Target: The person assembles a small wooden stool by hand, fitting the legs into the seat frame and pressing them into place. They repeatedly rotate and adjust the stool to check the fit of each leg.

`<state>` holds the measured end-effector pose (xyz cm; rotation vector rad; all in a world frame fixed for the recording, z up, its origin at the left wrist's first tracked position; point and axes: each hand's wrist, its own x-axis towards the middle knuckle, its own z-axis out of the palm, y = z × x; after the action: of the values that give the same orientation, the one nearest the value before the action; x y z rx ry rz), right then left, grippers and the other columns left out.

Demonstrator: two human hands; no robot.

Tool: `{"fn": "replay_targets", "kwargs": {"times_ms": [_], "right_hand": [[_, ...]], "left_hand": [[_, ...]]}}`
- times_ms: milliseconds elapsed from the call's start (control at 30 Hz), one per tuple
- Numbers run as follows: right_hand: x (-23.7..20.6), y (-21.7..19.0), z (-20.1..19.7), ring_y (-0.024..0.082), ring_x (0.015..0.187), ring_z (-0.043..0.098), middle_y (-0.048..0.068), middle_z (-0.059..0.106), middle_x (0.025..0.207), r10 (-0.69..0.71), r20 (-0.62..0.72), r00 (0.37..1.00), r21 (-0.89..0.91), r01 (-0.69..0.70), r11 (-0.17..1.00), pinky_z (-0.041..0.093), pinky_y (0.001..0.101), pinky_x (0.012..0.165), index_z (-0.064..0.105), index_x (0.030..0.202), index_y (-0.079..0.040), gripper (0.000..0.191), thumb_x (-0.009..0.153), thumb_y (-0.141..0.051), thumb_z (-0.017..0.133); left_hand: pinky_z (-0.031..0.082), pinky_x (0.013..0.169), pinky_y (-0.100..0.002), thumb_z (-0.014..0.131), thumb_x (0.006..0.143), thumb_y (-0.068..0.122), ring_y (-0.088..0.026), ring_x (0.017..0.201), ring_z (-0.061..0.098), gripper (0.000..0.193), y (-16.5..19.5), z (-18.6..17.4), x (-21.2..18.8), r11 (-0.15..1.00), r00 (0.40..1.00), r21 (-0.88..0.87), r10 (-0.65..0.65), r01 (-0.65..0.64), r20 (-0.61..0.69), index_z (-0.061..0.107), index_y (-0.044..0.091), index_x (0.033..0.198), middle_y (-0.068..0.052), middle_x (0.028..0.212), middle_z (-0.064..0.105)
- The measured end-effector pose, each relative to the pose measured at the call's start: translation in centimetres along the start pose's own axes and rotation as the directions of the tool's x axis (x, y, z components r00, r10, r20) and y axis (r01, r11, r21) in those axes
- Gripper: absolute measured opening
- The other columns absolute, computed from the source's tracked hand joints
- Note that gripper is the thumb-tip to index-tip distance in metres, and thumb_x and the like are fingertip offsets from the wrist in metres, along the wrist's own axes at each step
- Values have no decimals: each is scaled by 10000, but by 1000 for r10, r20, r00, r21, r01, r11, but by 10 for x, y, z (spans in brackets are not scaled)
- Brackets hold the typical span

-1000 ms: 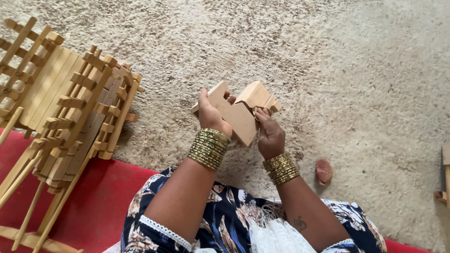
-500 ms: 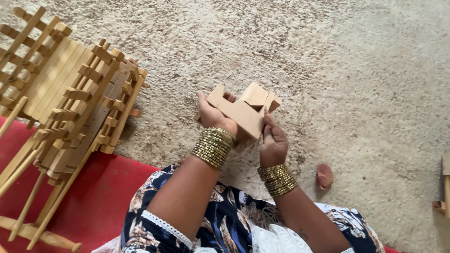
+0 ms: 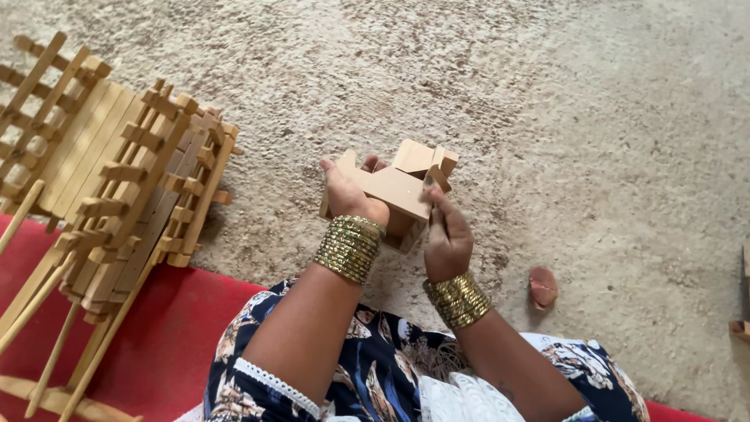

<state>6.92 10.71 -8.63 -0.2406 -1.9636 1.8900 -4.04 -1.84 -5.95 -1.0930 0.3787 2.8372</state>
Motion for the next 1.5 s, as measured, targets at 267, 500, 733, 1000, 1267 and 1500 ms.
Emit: {"fn": "replay_targets", "kwargs": {"times_ms": [267, 500, 733, 1000, 1267, 1500], "right_hand": [[26, 1, -13, 146, 1044, 648, 71, 616, 1208, 38, 74, 997, -41, -35, 999, 613, 270, 869, 576, 1316, -7, 373, 957, -50, 666], [40, 5, -20, 118, 952, 674, 48, 705, 1063, 150, 21, 988, -107, -147, 983, 586, 223, 814, 647, 1209, -8, 258, 1011, -163, 592], [-14, -6, 4, 99, 514, 518, 38, 634, 749, 231, -43, 972, -104, -235, 966, 464, 206, 438, 606, 1110, -67, 212, 1049, -163, 427], [14, 34, -9, 113, 696, 644, 62, 691, 872, 196, -14, 981, -263, -193, 945, 558, 261, 608, 626, 1133, -47, 178, 1046, -144, 504], [-11, 51, -1, 143, 731, 673, 105, 691, 940, 205, 23, 978, -184, -198, 963, 602, 276, 651, 568, 1155, -5, 184, 1036, -133, 508], [-9, 35, 6, 150, 773, 668, 139, 699, 1024, 381, -53, 923, -141, -385, 912, 605, 258, 685, 572, 1162, -8, 193, 1055, -148, 494]], "left_hand": [[547, 781, -438, 356, 975, 653, -246, 788, 588, 753, -9, -3, -5, 994, 994, 102, 19, -30, 106, 451, 72, 1445, -112, 900, 615], [552, 797, -437, 369, 992, 631, -251, 807, 596, 758, -10, -4, -6, 994, 992, 102, 30, -43, 125, 428, 55, 1480, -117, 910, 616], [546, 772, -457, 336, 982, 640, -274, 782, 587, 701, 4, 2, 1, 996, 1000, 84, 9, -11, 23, 489, 67, 1357, -119, 909, 603], [554, 755, -448, 330, 999, 635, -280, 770, 594, 686, 2, -1, 5, 996, 999, 82, 46, -47, 13, 510, 46, 1302, -130, 917, 603], [553, 756, -469, 347, 992, 624, -290, 771, 590, 674, 3, 0, 5, 996, 999, 73, 49, -48, -9, 494, 40, 1295, -133, 916, 594], [558, 752, -451, 334, 1012, 606, -260, 780, 597, 662, 2, 3, -2, 996, 999, 77, 39, -39, -8, 501, 24, 1280, -115, 910, 600]]}}
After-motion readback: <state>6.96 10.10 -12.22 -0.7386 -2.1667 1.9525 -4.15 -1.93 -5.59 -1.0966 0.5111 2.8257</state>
